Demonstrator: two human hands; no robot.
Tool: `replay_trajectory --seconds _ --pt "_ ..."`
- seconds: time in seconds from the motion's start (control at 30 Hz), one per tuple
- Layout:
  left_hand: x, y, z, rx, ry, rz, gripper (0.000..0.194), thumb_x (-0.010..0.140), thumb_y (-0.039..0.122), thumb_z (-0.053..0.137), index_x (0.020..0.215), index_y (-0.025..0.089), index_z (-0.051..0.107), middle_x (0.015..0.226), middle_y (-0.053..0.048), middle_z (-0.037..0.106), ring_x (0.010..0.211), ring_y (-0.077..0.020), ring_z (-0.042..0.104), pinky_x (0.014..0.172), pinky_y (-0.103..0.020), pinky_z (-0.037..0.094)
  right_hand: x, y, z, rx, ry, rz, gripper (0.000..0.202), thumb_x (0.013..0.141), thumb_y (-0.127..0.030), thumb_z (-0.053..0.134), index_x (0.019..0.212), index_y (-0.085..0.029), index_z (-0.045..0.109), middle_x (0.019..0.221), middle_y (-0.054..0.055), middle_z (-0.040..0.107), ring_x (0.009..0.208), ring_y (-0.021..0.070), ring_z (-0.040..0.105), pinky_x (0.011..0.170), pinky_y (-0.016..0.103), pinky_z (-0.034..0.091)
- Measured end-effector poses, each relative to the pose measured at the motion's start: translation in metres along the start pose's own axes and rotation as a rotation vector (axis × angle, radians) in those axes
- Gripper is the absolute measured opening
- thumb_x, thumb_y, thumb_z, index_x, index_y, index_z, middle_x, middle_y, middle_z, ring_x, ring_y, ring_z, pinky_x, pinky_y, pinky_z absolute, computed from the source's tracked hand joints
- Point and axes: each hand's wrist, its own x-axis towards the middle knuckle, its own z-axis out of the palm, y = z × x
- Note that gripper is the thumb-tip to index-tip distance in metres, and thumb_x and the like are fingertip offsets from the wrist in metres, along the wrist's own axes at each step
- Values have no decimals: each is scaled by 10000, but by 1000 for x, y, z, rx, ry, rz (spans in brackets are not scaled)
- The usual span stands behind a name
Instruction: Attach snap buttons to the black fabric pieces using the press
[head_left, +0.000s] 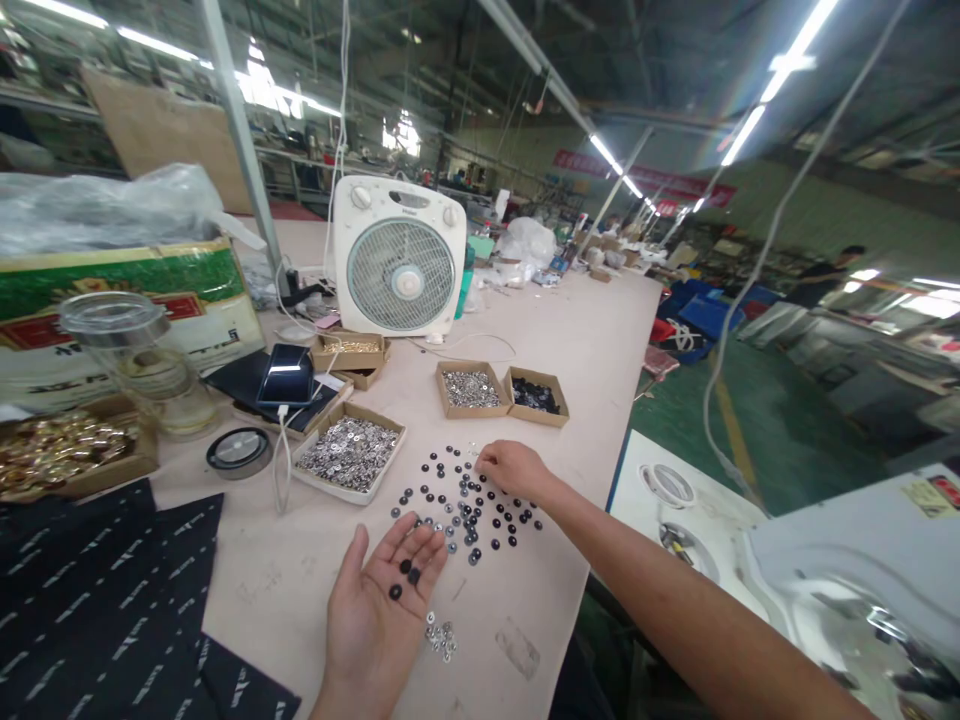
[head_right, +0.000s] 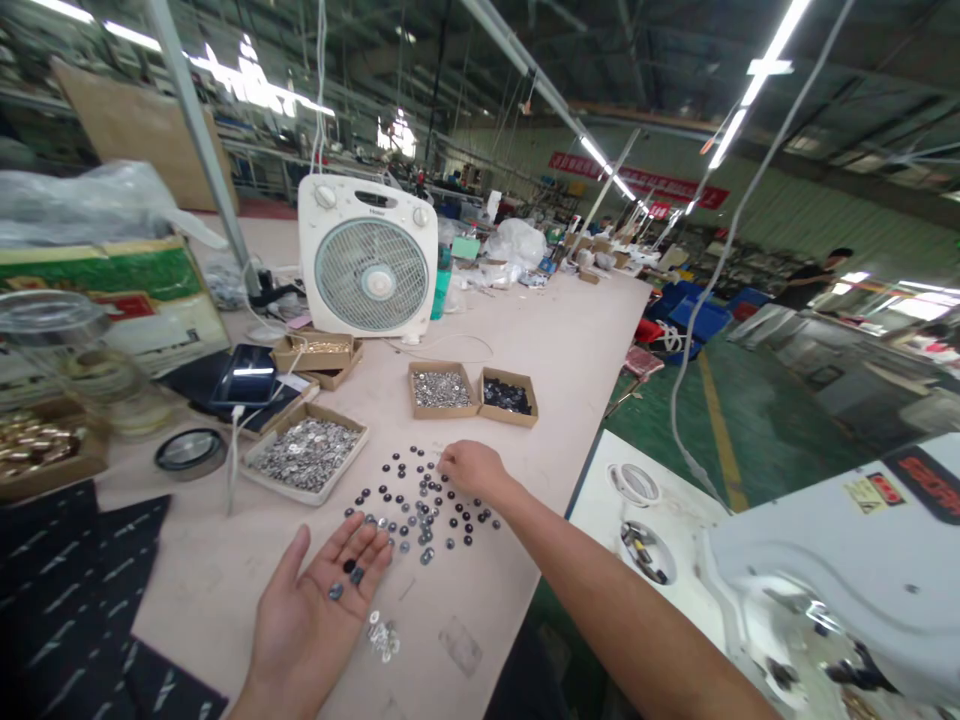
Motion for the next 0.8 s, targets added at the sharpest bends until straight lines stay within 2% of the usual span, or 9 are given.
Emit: replay_trajectory --seconds 0.1,0.2,0.3,0.37,0.4,0.47,0.57,0.67,0.8 --pt "0 0 1 -15 -19 -13 403 920 396 505 1067 55 659 1021 -191 670 1012 -295 659 932 -454 533 0 1 -2 -52 59 -8 202 862 -310 573 854 -223 755 928 42 734 842 200 630 665 267 409" --pt "0 1 2 -33 -32 -22 437 916 419 507 1107 52 648 1096 -211 657 1068 -314 640 950 -453 524 -8 -2 -8 -8 184 -22 202 876 -294 558 857 -209 741 928 43 722 844 187 618 699 271 418" --pt "0 2 4 -59 -35 -27 492 911 457 502 1147 45 631 1183 -234 627 1129 -334 609 960 -451 518 -32 -19 -14 142 323 -144 215 908 -291 529 864 -193 715 871 41 696 782 160 600 709 268 431" --pt "0 3 6 -80 -37 -28 521 907 477 500 1167 42 619 1231 -247 604 1162 -340 589 964 -447 516 -56 -38 -13 257 359 -255 182 909 -282 547 873 -193 701 820 28 673 736 142 587 701 258 435" --pt "0 3 6 -90 -41 -25 526 908 480 497 1178 43 613 1253 -248 592 1175 -334 581 964 -439 517 -69 -49 -10 298 346 -296 152 901 -272 566 877 -199 698 797 18 660 712 132 580 689 248 433" --pt "-2 4 8 -97 -51 -29 523 914 477 488 1198 53 602 1291 -239 575 1187 -316 576 958 -421 522 -92 -71 1 323 237 -389 121 896 -255 588 935 -224 698 807 4 650 698 117 574 666 231 427" --pt "-5 4 10 -83 -58 -66 522 919 480 477 1216 66 593 1323 -220 562 1189 -314 574 944 -426 530 -111 -94 24 256 142 -456 123 908 -296 593 977 -240 678 902 18 655 798 139 592 693 235 435" --pt "-7 5 12 -84 -52 -68 551 918 489 474 1229 46 579 1325 -229 558 1199 -321 566 948 -423 528 -113 -100 40 152 158 -436 132 929 -277 559 1006 -238 659 1007 43 657 922 170 596 777 264 452" --pt "-6 6 12 -94 -78 -56 545 917 481 480 1248 57 568 1333 -228 551 1209 -311 561 960 -421 521 -109 -95 46 90 175 -438 154 924 -217 550 1037 -237 652 1049 48 657 974 182 593 860 294 452"
